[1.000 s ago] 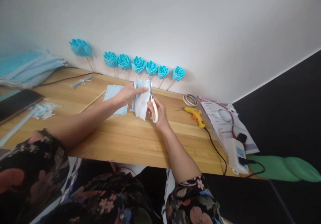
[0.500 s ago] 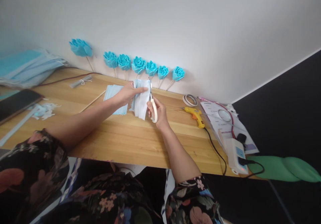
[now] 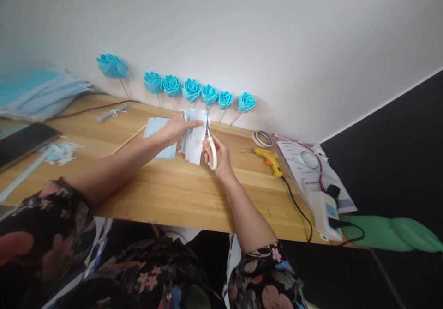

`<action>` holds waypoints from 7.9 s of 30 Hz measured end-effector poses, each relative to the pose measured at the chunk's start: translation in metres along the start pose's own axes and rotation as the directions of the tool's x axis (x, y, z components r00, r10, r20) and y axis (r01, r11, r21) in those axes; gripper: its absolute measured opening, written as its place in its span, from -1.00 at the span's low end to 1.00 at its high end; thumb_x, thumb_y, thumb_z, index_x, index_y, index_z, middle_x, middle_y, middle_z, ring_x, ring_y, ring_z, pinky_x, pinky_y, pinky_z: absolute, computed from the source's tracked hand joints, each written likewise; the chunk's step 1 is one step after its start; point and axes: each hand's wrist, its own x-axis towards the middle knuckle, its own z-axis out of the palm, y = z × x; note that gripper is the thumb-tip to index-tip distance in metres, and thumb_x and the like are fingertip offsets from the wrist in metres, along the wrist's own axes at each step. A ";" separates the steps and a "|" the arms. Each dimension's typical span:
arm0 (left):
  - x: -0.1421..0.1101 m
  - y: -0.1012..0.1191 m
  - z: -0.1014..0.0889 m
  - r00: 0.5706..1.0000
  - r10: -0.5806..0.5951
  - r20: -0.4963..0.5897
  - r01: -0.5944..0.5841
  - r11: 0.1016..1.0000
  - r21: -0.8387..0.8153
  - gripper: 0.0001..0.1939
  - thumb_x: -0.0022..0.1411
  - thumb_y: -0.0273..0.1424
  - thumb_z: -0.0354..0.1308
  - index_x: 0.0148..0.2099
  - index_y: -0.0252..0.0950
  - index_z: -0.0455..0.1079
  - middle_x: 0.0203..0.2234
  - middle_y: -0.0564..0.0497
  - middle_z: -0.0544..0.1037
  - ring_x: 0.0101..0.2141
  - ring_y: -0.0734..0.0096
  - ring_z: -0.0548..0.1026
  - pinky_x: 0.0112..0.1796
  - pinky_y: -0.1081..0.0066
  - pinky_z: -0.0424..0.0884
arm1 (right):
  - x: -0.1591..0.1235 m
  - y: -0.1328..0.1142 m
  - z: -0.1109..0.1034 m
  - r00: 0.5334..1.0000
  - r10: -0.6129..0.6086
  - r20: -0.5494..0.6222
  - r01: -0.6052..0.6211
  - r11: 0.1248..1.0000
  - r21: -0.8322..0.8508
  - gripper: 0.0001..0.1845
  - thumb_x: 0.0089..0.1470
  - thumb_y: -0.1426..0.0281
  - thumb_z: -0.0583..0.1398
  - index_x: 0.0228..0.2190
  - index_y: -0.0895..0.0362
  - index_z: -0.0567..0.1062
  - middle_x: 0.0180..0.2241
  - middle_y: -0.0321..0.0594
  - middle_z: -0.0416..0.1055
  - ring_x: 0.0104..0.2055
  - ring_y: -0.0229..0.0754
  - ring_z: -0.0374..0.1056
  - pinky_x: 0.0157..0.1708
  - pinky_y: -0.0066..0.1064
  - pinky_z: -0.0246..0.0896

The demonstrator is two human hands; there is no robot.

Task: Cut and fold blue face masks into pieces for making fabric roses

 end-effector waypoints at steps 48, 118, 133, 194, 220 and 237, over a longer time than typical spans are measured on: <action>-0.026 -0.012 -0.062 0.987 -0.121 -0.111 0.054 0.879 -0.473 -0.58 0.13 -0.30 0.24 0.04 -0.29 0.43 -0.14 -0.11 0.65 -0.06 0.17 0.59 -0.08 0.26 0.55 | 0.010 0.004 -0.005 0.995 0.090 0.046 -0.099 0.966 0.237 -0.24 -0.14 -0.10 0.37 0.00 0.09 0.49 -0.58 -0.48 0.31 -0.67 -0.45 0.14 -0.73 -0.58 0.01; -0.034 -0.021 -0.028 0.962 -0.090 -0.259 -0.069 0.835 -0.545 -0.81 0.06 -0.38 0.37 -0.28 -0.29 0.45 -0.31 -0.01 0.64 -0.17 0.30 0.58 -0.06 0.27 0.42 | -0.041 0.018 0.029 0.962 0.176 0.206 -0.224 0.945 0.239 -0.36 0.00 -0.04 0.30 0.04 0.00 0.44 -0.45 -0.39 0.37 -0.57 -0.39 0.19 -0.63 -0.53 0.07; -0.039 -0.014 -0.018 0.981 -0.073 -0.181 -0.052 0.796 -0.603 -0.81 0.17 -0.31 0.29 -0.21 -0.28 0.44 -0.17 -0.07 0.61 -0.05 0.21 0.53 -0.04 0.23 0.45 | -0.034 0.000 0.027 0.962 0.121 0.244 -0.163 0.973 0.161 -0.37 0.01 -0.06 0.30 0.01 0.03 0.46 -0.31 -0.27 0.48 -0.33 -0.26 0.40 -0.33 -0.40 0.38; -0.042 -0.010 -0.044 0.797 0.139 -0.587 -0.186 0.982 -0.020 -0.50 0.33 -0.13 0.16 0.21 -0.29 0.41 0.27 -0.07 0.38 0.37 0.19 0.14 0.38 0.27 -0.07 | -0.010 -0.001 0.016 0.949 0.210 0.235 -0.190 0.976 -0.106 -0.40 -0.03 0.15 0.32 0.03 0.14 0.50 -0.48 -0.35 0.39 -0.58 -0.40 0.21 -0.59 -0.50 0.09; -0.028 -0.009 -0.052 0.856 -0.109 -0.505 -0.171 0.862 -0.476 -0.60 0.44 -0.17 -0.06 0.03 -0.37 0.40 -0.24 -0.17 0.65 -0.33 0.24 0.65 -0.40 0.43 0.44 | -0.010 0.009 0.006 0.812 0.224 0.539 -0.223 0.972 -0.067 -0.43 -0.04 0.30 0.31 0.04 0.17 0.53 -0.63 -0.43 0.23 -0.54 -0.34 0.12 -0.58 -0.49 -0.04; -0.032 -0.001 -0.039 0.932 -0.078 -0.354 -0.136 0.829 -0.542 -0.44 0.42 0.00 -0.07 0.15 -0.34 0.37 -0.16 -0.22 0.65 -0.26 0.22 0.65 -0.22 0.34 0.50 | -0.015 0.001 0.010 0.874 0.122 0.470 -0.114 0.992 -0.046 -0.36 0.06 0.00 0.28 0.06 0.11 0.43 -0.34 -0.26 0.40 -0.44 -0.34 0.25 -0.49 -0.47 0.12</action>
